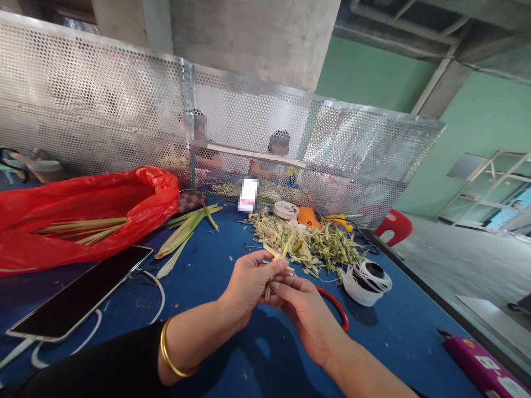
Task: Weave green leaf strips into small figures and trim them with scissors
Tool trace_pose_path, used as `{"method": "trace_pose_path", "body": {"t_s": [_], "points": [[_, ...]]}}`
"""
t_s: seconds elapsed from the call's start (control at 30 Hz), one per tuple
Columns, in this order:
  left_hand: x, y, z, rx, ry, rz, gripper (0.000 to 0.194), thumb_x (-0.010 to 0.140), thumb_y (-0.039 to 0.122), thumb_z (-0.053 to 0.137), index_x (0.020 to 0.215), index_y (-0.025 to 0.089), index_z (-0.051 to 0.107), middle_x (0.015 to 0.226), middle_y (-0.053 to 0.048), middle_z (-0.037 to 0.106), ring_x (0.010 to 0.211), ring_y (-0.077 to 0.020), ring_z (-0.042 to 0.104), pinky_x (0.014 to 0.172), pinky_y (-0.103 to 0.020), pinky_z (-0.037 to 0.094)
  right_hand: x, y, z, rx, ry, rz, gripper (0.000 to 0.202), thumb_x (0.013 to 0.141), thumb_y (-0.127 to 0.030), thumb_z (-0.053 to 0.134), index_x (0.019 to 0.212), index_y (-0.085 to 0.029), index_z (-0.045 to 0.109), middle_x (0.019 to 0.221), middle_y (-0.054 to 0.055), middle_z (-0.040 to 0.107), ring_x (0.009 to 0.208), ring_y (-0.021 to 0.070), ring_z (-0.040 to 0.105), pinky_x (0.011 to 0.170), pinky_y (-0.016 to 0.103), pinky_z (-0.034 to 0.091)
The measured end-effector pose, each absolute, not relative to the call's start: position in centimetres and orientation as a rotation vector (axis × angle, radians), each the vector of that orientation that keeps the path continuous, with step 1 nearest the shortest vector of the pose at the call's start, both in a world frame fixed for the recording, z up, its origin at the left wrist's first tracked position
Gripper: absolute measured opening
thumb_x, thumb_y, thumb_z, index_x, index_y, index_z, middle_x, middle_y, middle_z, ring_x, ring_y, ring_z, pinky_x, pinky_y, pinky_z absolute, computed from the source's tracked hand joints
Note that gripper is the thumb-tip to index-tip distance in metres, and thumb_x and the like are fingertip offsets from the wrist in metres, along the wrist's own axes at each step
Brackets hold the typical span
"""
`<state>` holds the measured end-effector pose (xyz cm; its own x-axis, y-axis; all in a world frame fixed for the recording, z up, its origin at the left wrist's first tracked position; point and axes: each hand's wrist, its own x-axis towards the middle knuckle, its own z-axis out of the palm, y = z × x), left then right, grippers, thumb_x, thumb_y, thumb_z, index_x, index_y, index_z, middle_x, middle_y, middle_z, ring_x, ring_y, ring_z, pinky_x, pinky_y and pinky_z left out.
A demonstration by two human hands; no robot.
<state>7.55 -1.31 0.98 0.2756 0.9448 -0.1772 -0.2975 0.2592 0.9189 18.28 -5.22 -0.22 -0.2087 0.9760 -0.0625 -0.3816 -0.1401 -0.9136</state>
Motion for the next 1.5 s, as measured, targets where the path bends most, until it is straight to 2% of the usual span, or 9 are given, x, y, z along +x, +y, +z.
{"method": "trace_pose_path", "body": {"t_s": [0.13,0.27,0.47,0.8,0.93,1.07,1.17,1.27,1.5], "points": [[7.5,-1.5,0.9,1.021,0.83,0.994,0.025,0.065,0.035,0.073,0.071,0.017,0.057,0.048,0.004,0.057,0.031,-0.0049,0.041,0.029,-0.016,0.027,18.2,-5.1,-0.3,-0.93,-1.001,1.487,0.025,0.073,-0.036,0.069,0.06,-0.015,0.065,0.059,0.002,0.06,0.059,0.015,0.057,0.063,0.028,0.045],[7.4,-1.5,1.3,1.118,0.793,0.99,0.02,0.07,0.033,0.07,0.072,0.016,0.06,0.044,0.006,0.05,0.035,-0.0059,0.042,0.033,-0.017,0.031,18.5,-4.9,-0.2,-0.986,-1.128,1.345,0.025,0.078,-0.033,0.062,0.061,-0.015,0.062,0.059,0.001,0.059,0.063,0.015,0.055,0.066,0.027,0.042],[7.3,-1.3,1.6,1.125,0.793,1.032,0.017,0.075,0.03,0.064,0.073,0.014,0.061,0.065,-0.002,0.065,0.038,-0.007,0.046,0.033,-0.02,0.033,18.9,-4.9,0.0,-1.016,-1.38,1.17,0.022,0.082,-0.025,0.054,0.063,-0.017,0.057,0.063,0.0,0.058,0.068,0.0148,0.053,0.069,0.027,0.041],[7.2,-1.2,1.6,0.989,0.833,1.027,0.023,0.07,0.03,0.068,0.085,0.014,0.061,0.069,-0.005,0.069,0.037,-0.0094,0.048,0.03,-0.02,0.032,18.4,-5.4,-0.2,-1.132,-1.573,0.954,0.024,0.085,-0.023,0.049,0.062,-0.017,0.053,0.064,0.0,0.056,0.063,0.0138,0.051,0.062,0.024,0.04],[6.6,-0.5,2.1,0.97,0.813,1.023,0.02,0.071,0.031,0.07,0.076,0.013,0.063,0.069,-0.005,0.069,0.054,-0.0116,0.06,0.049,-0.021,0.046,19.6,-5.0,-0.1,-1.318,-1.727,0.607,0.027,0.088,-0.032,0.047,0.066,-0.019,0.056,0.065,0.001,0.059,0.063,0.0156,0.053,0.062,0.026,0.04],[5.8,-0.2,3.1,1.017,0.743,0.97,0.024,0.074,0.036,0.069,0.08,0.013,0.065,0.071,-0.004,0.069,0.061,-0.0102,0.062,0.061,-0.02,0.048,21.9,-4.0,1.1,-1.375,-1.632,0.166,0.017,0.086,-0.035,0.052,0.082,-0.02,0.06,0.081,0.005,0.064,0.078,0.0201,0.057,0.072,0.029,0.042],[5.5,-0.2,3.4,1.05,0.653,0.833,0.026,0.077,0.038,0.066,0.089,0.015,0.065,0.077,-0.005,0.071,0.062,-0.0104,0.063,0.06,-0.02,0.048,23.0,-3.1,1.9,-1.27,-1.7,0.404,0.02,0.085,-0.031,0.055,0.101,-0.022,0.063,0.101,0.005,0.066,0.097,0.0222,0.058,0.084,0.031,0.043],[5.2,-0.2,3.5,1.042,0.634,0.701,0.025,0.078,0.035,0.066,0.093,0.014,0.065,0.08,-0.006,0.072,0.062,-0.0115,0.066,0.059,-0.02,0.05,23.3,-2.6,2.0,-1.104,-1.81,0.764,0.023,0.088,-0.032,0.05,0.1,-0.022,0.068,0.094,0.003,0.069,0.091,0.0204,0.061,0.082,0.03,0.045],[4.9,-0.1,3.8,0.897,0.648,0.587,0.023,0.085,0.035,0.057,0.097,0.016,0.062,0.082,-0.006,0.073,0.064,-0.0124,0.068,0.057,-0.02,0.052,23.5,-2.3,1.7,-0.993,-1.867,0.62,0.02,0.087,-0.03,0.054,0.088,-0.021,0.072,0.087,0.004,0.069,0.083,0.019,0.061,0.077,0.029,0.045]]}}
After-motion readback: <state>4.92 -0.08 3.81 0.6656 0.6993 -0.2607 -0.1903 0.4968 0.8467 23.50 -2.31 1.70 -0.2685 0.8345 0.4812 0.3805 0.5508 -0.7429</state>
